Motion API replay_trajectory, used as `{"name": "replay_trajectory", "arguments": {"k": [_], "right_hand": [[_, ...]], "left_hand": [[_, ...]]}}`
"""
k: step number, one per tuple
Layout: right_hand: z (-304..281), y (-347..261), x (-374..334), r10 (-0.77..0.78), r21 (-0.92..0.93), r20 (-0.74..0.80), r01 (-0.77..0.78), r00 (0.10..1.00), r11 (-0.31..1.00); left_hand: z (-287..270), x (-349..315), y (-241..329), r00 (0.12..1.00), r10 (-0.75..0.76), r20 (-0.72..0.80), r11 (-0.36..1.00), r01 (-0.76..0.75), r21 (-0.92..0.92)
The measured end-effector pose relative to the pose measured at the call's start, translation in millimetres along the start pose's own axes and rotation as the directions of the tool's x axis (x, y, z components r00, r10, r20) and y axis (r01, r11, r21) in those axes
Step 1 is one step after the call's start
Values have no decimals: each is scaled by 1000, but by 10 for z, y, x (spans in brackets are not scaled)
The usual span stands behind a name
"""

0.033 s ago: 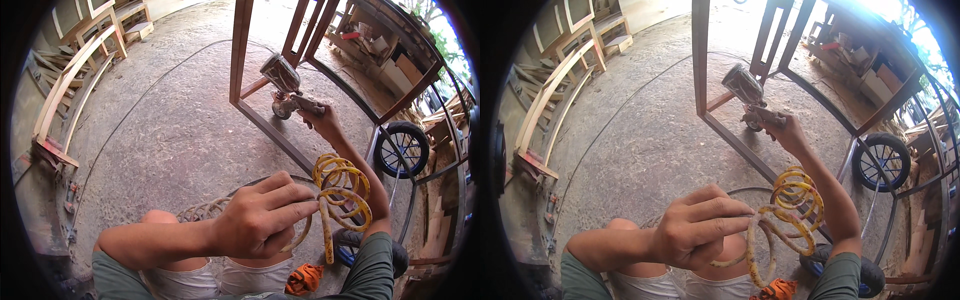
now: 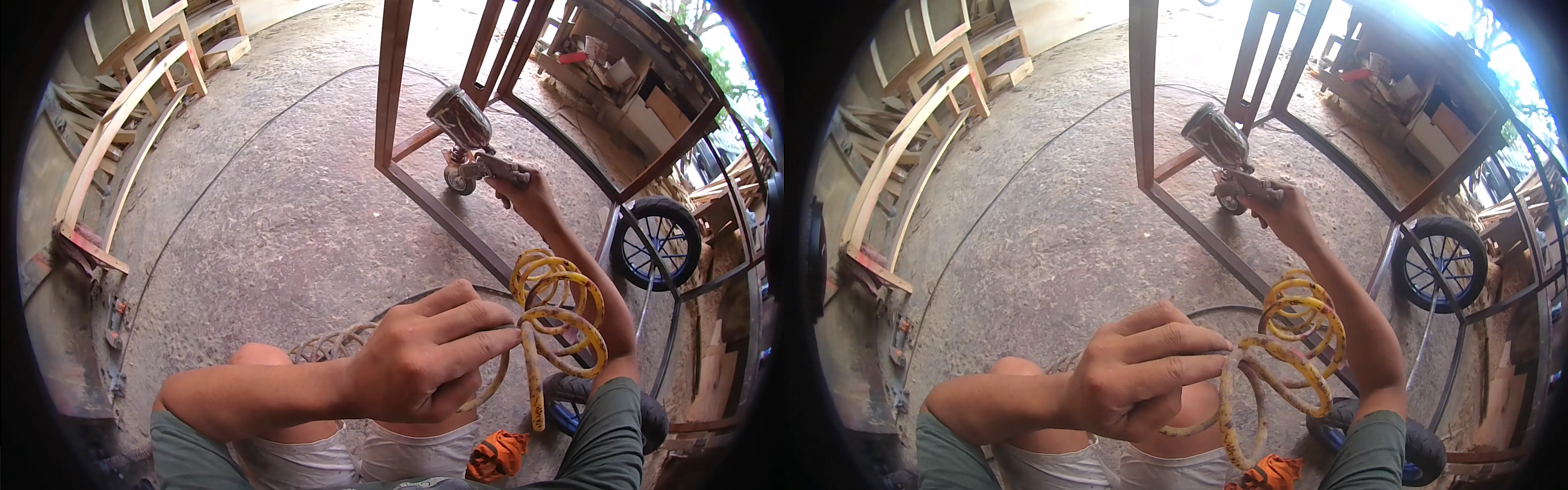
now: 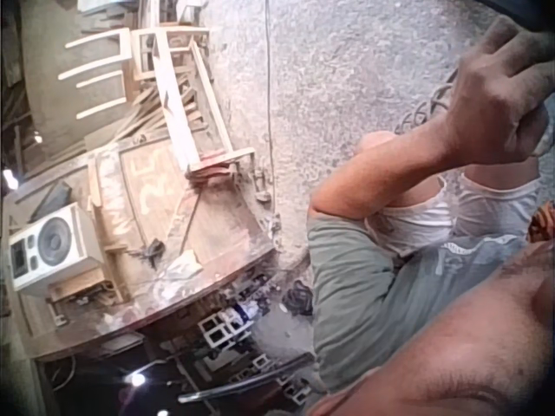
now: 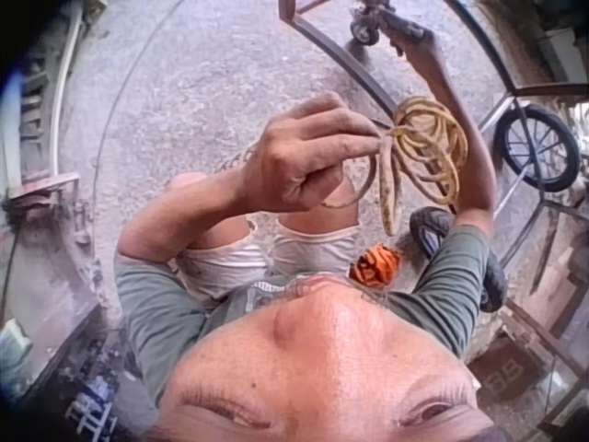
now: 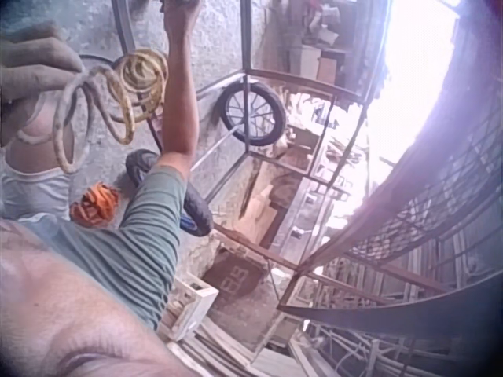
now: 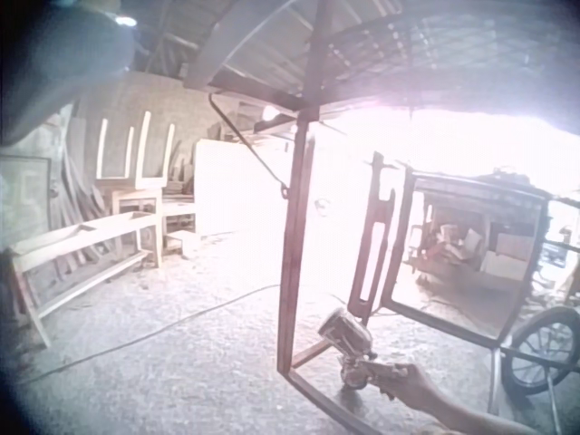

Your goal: The person uses a spray gun to apply paint to a metal or wood furniture frame, then sits on the floor to open and mix paint in several containers using a wooden stick.

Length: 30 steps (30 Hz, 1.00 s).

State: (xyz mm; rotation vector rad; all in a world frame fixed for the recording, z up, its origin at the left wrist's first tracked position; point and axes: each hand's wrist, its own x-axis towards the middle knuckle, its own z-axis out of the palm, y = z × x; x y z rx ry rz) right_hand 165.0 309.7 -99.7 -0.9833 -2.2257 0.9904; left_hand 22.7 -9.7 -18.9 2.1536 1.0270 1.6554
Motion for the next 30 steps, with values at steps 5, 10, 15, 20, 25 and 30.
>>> {"name": "replay_trajectory", "arguments": {"k": [5, 10, 15, 20, 25, 30], "right_hand": [[-49, 43, 177, -50, -53, -158, 42, 986, 998], [-115, -201, 112, -123, -240, -254, 61, 959, 969], [116, -444, -141, 25, 84, -200, -8, 980, 996], [465, -752, -606, 95, 140, -118, -78, 989, 987], [825, -862, -969, 204, 59, -129, -198, 971, 979], [1025, -711, -995, 192, 333, -186, -122, 963, 935]], "left_hand": [[-35, -5, 13, 1000, -5, 8, 1000, 5, 11], [-140, -16, 74, 1000, 19, -4, 999, -18, 39], [-279, -106, 167, 999, 50, 11, 997, -51, 50], [-421, -221, 287, 998, 53, 34, 997, -55, 55], [-617, -291, 419, 997, 41, 64, 994, -47, 101], [-689, -331, 492, 996, 37, 83, 988, -49, 148]]}}
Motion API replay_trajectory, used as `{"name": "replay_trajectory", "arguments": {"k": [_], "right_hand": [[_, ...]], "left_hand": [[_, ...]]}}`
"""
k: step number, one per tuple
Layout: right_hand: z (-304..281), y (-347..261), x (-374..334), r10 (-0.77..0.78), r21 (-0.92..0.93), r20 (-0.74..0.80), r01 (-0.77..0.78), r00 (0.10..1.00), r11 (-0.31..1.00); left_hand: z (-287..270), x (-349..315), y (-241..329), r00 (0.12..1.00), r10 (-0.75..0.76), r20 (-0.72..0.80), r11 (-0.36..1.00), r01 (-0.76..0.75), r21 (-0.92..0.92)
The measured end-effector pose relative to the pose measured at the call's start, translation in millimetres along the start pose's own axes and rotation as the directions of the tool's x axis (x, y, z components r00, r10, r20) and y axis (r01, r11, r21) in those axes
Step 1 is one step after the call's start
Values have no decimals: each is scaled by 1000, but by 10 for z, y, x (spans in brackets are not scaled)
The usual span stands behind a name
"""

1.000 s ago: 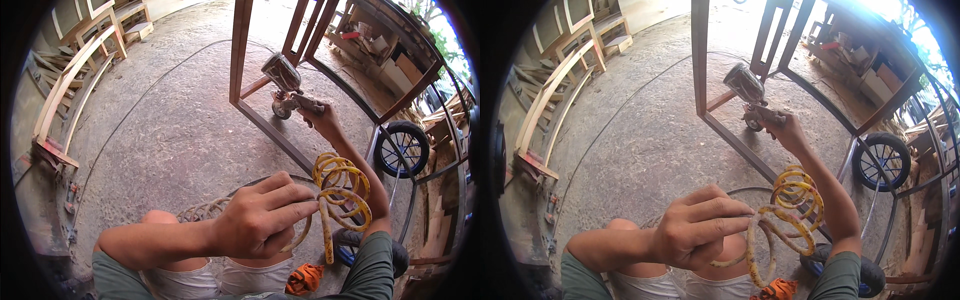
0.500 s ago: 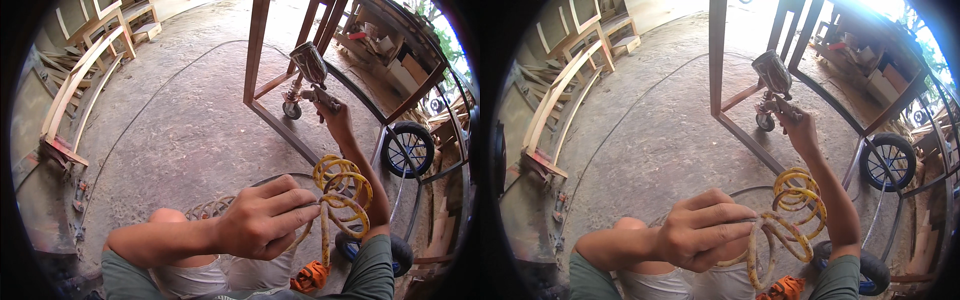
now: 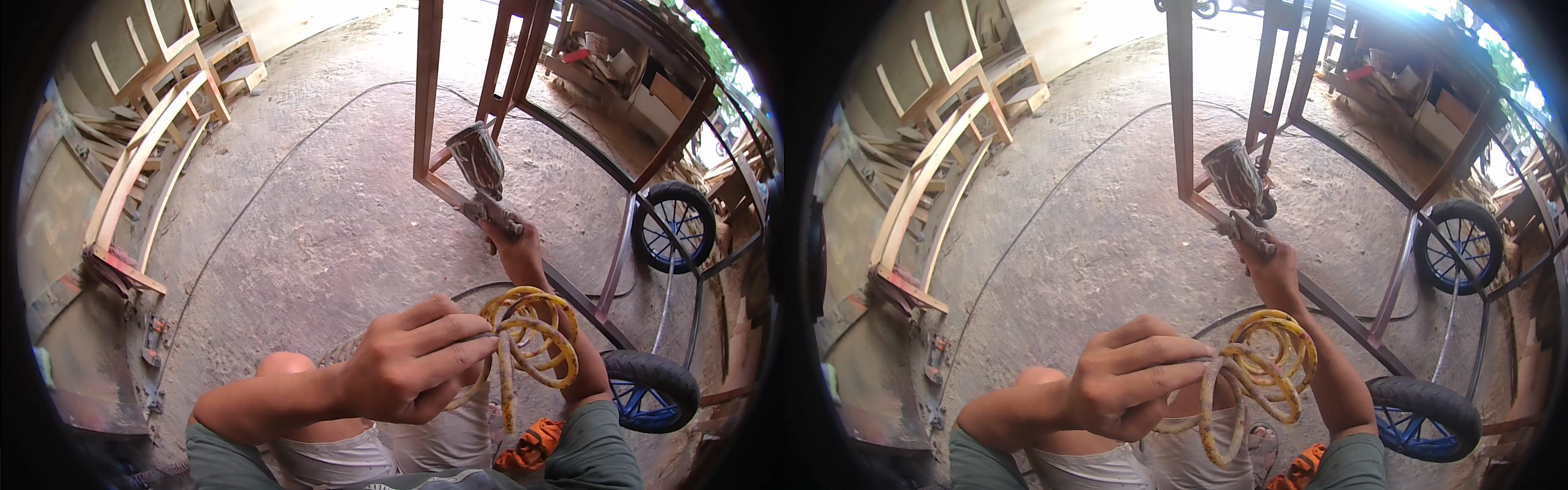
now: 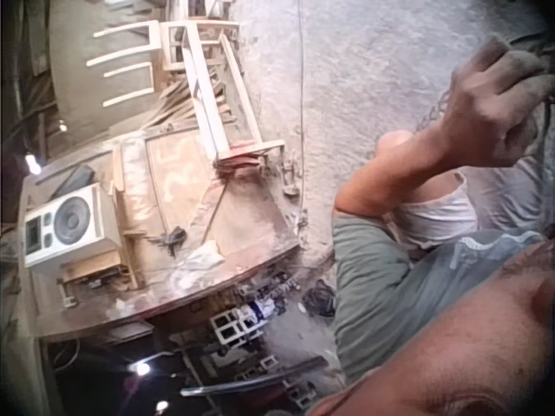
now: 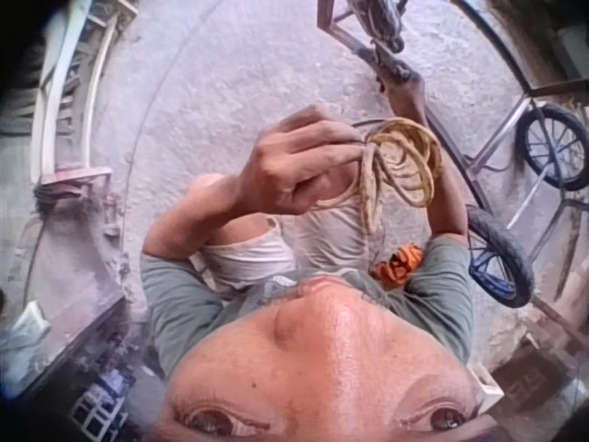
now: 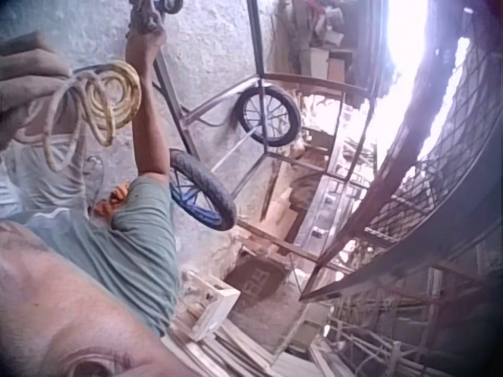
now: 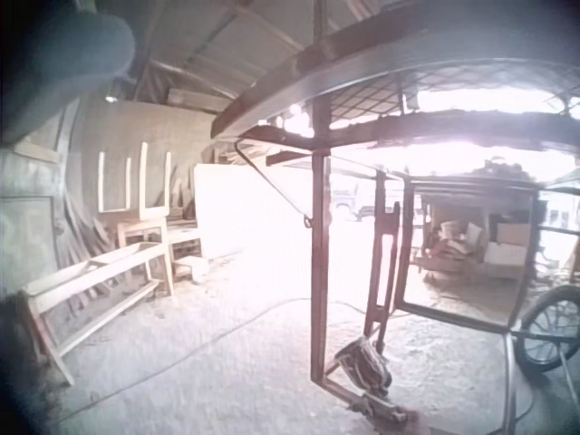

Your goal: The person uses a spray gun to apply paint to a metal or wood furniture frame, then sits on the floor to open and mix paint in several containers using a wooden stick.

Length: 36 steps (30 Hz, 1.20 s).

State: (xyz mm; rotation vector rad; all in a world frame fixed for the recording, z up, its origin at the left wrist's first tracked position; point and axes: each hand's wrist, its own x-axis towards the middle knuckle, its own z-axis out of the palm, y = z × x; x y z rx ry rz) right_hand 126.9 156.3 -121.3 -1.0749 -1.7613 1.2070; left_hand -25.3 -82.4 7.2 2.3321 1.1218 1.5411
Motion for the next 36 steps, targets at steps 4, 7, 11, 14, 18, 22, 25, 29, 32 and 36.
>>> {"name": "replay_trajectory", "arguments": {"k": [4, 7, 11, 14, 18, 22, 25, 29, 32, 36], "right_hand": [[52, -220, 55, -32, 153, -96, 46, 995, 987], [-18, -668, 53, -15, 201, -169, 49, 985, 978], [-118, -1111, 94, -142, 319, -281, 232, 949, 919], [-162, -1393, 148, -176, 322, -333, 287, 926, 902], [-149, -1588, 118, -192, 403, -356, 336, 914, 851], [-115, -1531, -57, -159, 341, -327, 273, 931, 900], [-37, -1219, -179, -146, 243, -254, 210, 956, 947], [97, -898, -184, -271, 236, -268, 335, 925, 912], [187, -993, -93, -276, 184, -305, 341, 911, 922], [316, -1357, -3, -292, 268, -395, 414, 871, 870]], "left_hand": [[-36, 0, 26, 999, 10, 31, 999, -11, 37], [-20, 1, 38, 999, 19, 28, 999, -20, 41], [5, 31, 58, 1000, 18, 5, 998, -18, 52], [-3, 43, 59, 1000, 20, -11, 997, -19, 74], [19, 63, 99, 999, 32, -36, 996, -29, 86], [-3, 70, 90, 999, 13, -31, 995, -10, 103], [-12, 39, 63, 999, 4, -40, 994, 1, 113], [-38, 44, 90, 999, 17, -32, 994, -13, 110], [-78, 38, 127, 1000, 4, -29, 992, 0, 122], [-158, 40, 169, 999, 17, -52, 988, -9, 152]]}}
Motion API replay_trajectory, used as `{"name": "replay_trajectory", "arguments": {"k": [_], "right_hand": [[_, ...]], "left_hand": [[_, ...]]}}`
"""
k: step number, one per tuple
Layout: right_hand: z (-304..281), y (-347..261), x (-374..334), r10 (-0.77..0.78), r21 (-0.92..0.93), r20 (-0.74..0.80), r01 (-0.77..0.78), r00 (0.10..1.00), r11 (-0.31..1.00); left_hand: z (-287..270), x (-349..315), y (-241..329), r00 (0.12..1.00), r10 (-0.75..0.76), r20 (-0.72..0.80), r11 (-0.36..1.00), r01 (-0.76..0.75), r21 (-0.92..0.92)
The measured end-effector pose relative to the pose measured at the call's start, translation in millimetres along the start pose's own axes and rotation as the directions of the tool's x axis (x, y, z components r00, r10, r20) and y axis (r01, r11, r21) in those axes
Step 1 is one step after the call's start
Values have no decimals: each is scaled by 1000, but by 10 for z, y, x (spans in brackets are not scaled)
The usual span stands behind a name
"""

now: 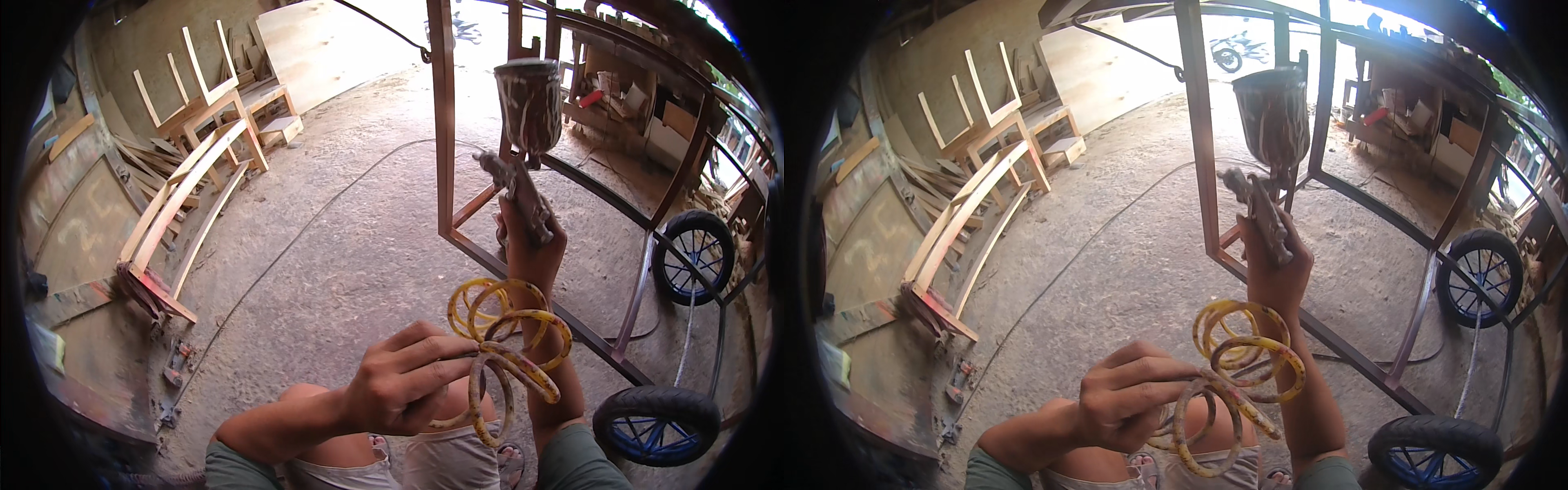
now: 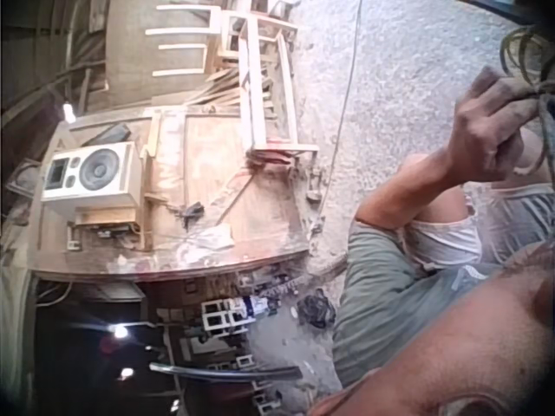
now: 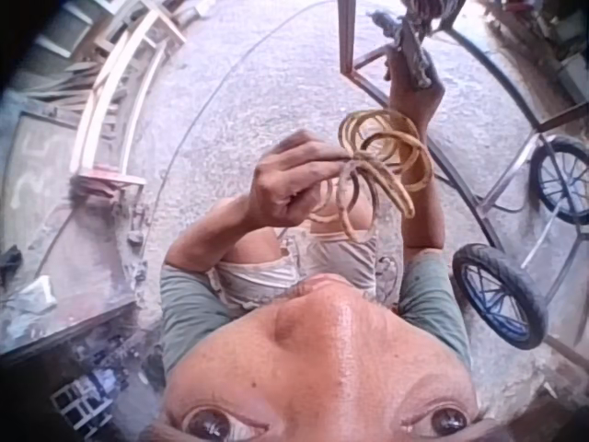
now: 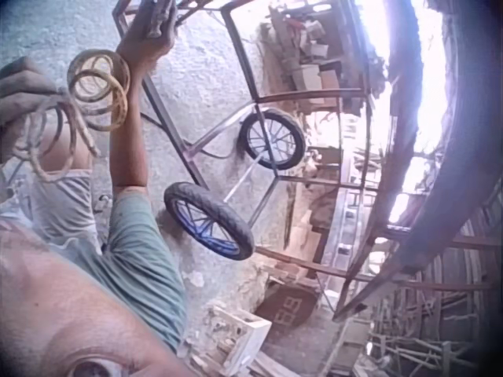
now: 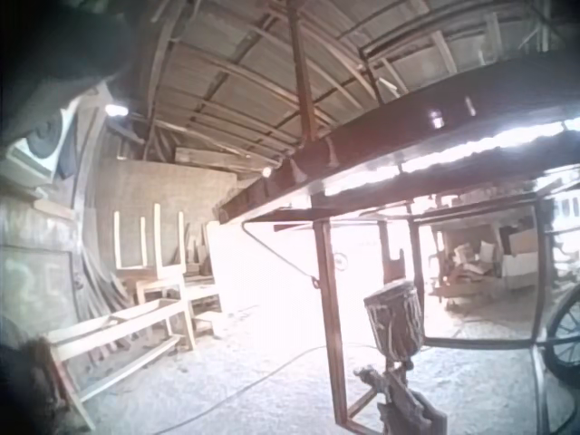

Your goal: The person uses a spray gun to apply paint to a metal or wood furniture frame, then sits on the floor to open and mix paint in several containers using a wooden stick.

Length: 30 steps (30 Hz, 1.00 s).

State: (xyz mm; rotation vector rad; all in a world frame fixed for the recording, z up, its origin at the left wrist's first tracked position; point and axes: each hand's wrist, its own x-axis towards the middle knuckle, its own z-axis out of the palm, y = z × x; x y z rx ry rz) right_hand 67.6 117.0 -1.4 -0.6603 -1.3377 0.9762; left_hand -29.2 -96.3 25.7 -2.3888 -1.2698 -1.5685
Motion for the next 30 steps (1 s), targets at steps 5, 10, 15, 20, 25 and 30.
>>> {"name": "replay_trajectory", "arguments": {"k": [5, 10, 15, 20, 25, 30], "right_hand": [[283, -384, 149, -74, 107, -60, 80, 995, 991], [512, -539, 252, -157, 211, -123, 180, 980, 961], [793, -608, 298, -218, 342, -210, 281, 953, 897], [837, -630, 281, -199, 278, -217, 256, 956, 926], [889, -411, 109, -138, 235, -159, 173, 978, 957], [874, -167, 26, -126, 101, -171, 144, 977, 984]], "left_hand": [[-99, -8, 10, 999, 22, -48, 998, -19, 59], [-226, -55, 15, 998, 22, -54, 996, -17, 88], [-353, -122, 63, 998, -2, -62, 994, 9, 106], [-481, -232, 33, 997, -16, -74, 990, 26, 140], [-624, -318, 51, 996, -36, -76, 986, 48, 161], [-636, -336, 38, 995, -23, -95, 988, 37, 148]]}}
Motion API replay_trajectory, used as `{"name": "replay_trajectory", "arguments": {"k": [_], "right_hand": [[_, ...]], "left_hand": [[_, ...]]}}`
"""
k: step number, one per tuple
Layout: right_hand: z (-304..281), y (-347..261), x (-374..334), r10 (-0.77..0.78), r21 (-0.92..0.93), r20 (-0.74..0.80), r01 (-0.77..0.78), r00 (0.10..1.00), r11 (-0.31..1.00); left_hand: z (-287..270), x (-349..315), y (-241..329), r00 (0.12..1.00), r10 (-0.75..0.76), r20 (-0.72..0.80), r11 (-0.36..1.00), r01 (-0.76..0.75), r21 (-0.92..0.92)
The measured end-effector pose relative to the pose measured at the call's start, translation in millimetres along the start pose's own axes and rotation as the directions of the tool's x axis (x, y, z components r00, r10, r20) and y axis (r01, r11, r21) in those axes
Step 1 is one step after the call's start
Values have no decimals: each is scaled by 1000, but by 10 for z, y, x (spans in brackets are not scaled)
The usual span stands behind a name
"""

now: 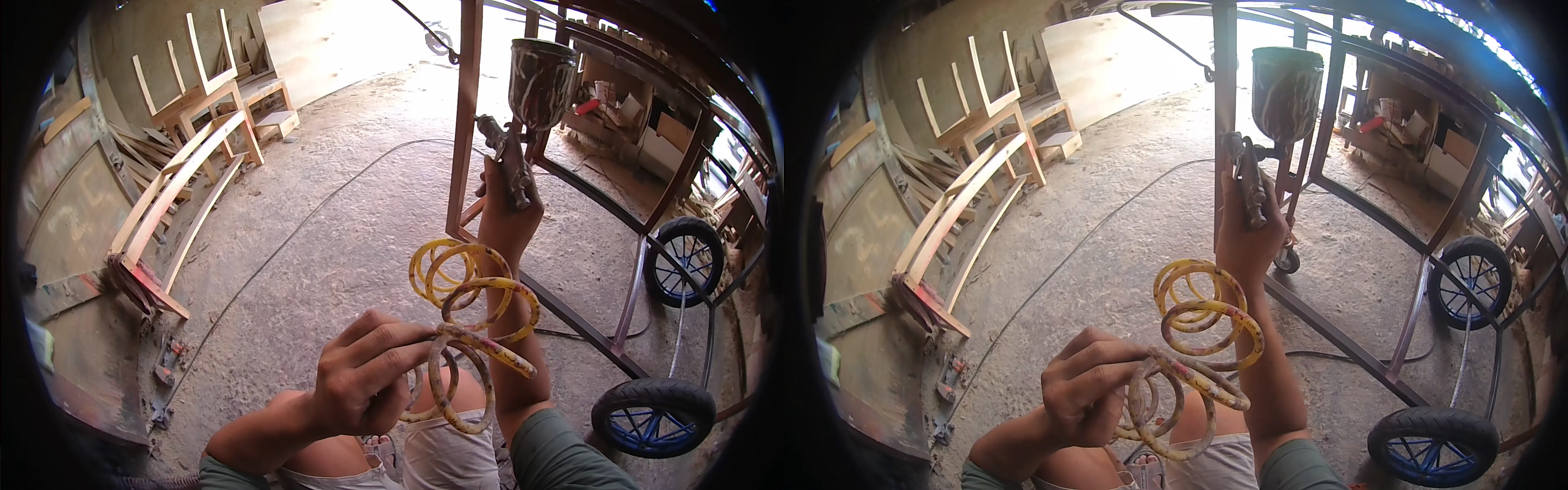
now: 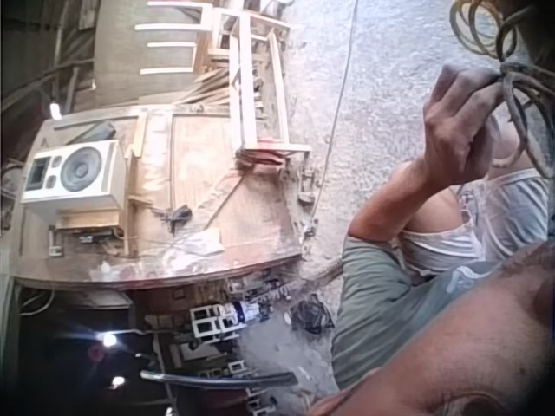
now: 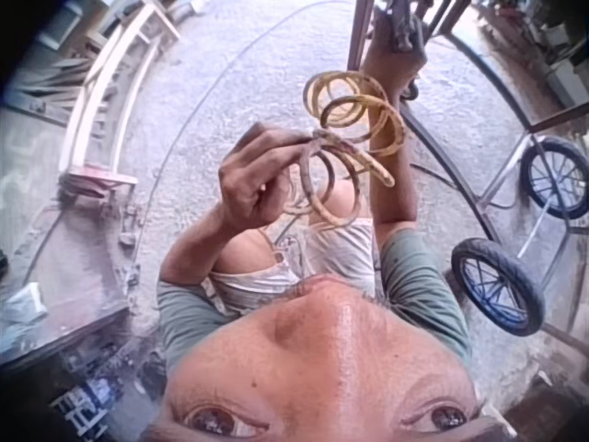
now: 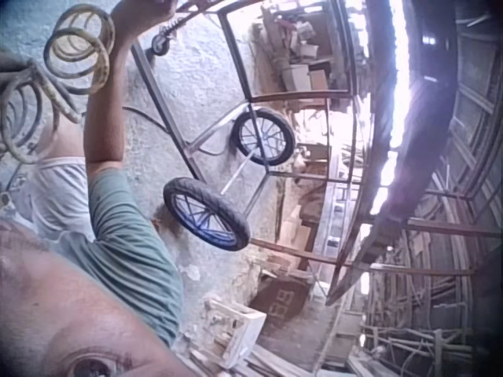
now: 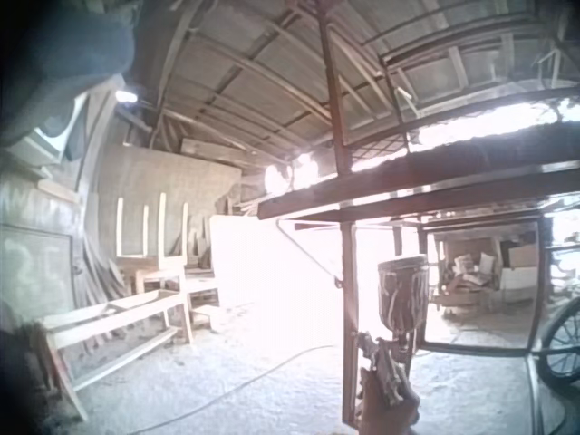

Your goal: The person uses a spray gun to apply paint to a metal or wood furniture frame, then sits on the floor to open and mix paint in several containers using a wooden stick.

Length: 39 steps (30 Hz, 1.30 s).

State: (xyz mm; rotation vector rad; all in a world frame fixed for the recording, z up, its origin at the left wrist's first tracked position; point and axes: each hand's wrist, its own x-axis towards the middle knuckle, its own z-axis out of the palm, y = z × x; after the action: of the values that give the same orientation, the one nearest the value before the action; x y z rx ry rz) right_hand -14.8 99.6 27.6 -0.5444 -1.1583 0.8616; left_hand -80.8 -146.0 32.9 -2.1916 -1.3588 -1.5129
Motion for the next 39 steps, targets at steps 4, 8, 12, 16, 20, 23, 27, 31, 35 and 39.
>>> {"name": "replay_trajectory", "arguments": {"k": [4, 8, 12, 16, 20, 23, 27, 31, 35, 39], "right_hand": [[85, 26, 42, -69, -64, 34, 71, 997, 995], [206, -172, 72, -2, 50, 61, -1, 998, 999], [278, -438, 47, 51, 160, 37, -56, 998, 986], [351, -646, -55, 111, 258, 73, -127, 991, 958], [420, -667, -140, 53, 433, 154, -115, 987, 894], [392, -752, -97, 6, 529, 164, -93, 987, 843], [480, -637, -139, 2, 581, 125, -74, 992, 810], [450, -543, -59, 26, 512, 30, -38, 999, 858], [443, -489, -79, 86, 451, -20, -68, 996, 890], [330, -505, 53, 70, 342, -108, -29, 992, 939]], "left_hand": [[-52, -21, 0, 1000, -9, -1, 1000, 9, 9], [-129, -26, 19, 1000, -13, -3, 1000, 13, 14], [-153, -45, 6, 1000, -10, -9, 1000, 10, 5], [-168, -62, 17, 1000, -11, -12, 1000, 11, 6], [-189, -38, 46, 999, 25, -43, 999, -23, 40], [-197, -14, 77, 1000, 26, 2, 1000, -26, -6], [-222, -54, 77, 1000, 15, -6, 1000, -15, 1], [-214, -40, 59, 1000, 10, 0, 1000, -10, -13], [-294, -86, 54, 999, -13, 33, 1000, 12, 27], [-216, -40, 33, 1000, -6, 22, 1000, 6, 0]]}}
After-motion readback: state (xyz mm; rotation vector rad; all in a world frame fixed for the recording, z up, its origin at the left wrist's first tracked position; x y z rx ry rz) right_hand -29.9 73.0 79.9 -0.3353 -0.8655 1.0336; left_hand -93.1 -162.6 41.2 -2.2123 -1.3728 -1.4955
